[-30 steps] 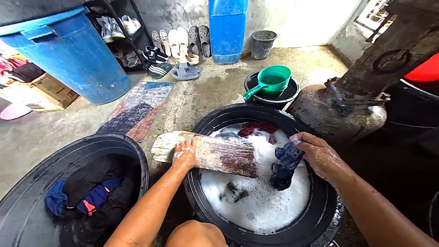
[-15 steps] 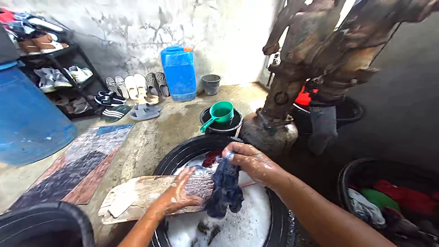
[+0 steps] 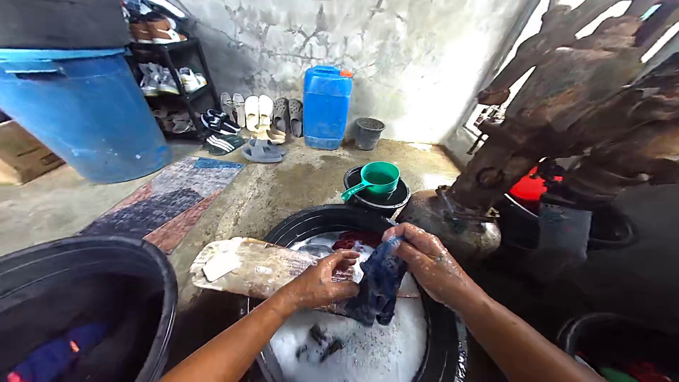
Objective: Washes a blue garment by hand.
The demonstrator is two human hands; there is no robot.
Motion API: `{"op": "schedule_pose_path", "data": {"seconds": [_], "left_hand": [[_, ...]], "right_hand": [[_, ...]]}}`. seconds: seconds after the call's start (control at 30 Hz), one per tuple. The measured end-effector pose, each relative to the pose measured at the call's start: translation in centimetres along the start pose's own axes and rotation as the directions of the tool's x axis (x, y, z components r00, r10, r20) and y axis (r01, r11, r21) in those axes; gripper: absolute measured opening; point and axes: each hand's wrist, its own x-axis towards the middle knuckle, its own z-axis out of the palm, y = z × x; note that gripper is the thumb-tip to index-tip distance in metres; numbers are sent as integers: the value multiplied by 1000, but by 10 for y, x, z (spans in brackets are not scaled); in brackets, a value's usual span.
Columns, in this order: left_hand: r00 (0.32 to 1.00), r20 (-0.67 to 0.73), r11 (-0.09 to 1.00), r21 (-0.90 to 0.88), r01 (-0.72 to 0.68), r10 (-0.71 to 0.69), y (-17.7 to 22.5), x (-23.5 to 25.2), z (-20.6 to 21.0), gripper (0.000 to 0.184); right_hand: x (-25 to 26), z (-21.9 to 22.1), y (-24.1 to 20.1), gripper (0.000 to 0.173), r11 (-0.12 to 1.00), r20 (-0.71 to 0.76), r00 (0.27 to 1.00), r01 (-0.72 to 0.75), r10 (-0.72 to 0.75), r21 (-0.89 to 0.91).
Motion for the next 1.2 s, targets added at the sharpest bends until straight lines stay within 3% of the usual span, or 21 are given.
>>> {"op": "schedule_pose_path", "data": {"seconds": [0.07,0.23,0.4,0.5,0.6,0.7,0.87,0.97,1.03,1.1,1.2], "left_hand": [[996,79,998,45,33,-37,0,3,7,70],[995,104,993,119,-12,-1,-11,23,26,57],[990,24,989,54,-139,138,-36,23,31,30],[982,-131,990,-8,-141,139,-39,7,25,16],[982,-165,994,-52,-100,90,-35,-7,6,12],[979,-193,996,-42,-78,69,-39,-16,-7,15],[989,-145,1000,25,-9,12,-42,-37,-20,15],[987,-161,997,63,39,-28,-43,-40,-31,16],[971,-186,971,155,181,-151,-52,-29,-38,20],[917,-199,853,341,396,-346,-76,-12,-45,26],[777,-247,561,570,600,-579,-110,0,-52,34]], "right_hand": [[0,0,-16,16,999,9,999,44,-43,-29],[-3,-16,-49,16,987,-22,991,131,-133,-90],[-17,-32,-62,14,980,-85,977,192,-197,-58],[-33,-50,-42,14,982,-92,994,72,-57,176],[-46,-64,-6,15,903,-125,982,-76,141,422],[-53,-56,25,18,846,-128,943,-207,306,492],[-60,-52,36,22,844,-20,891,-422,453,330],[-29,-45,43,19,821,-44,846,-502,532,273],[3,-27,74,16,798,-82,806,-558,587,228],[29,-1,129,26,784,-101,778,-616,620,67],[40,22,215,38,706,-110,793,-589,600,-393]]}}
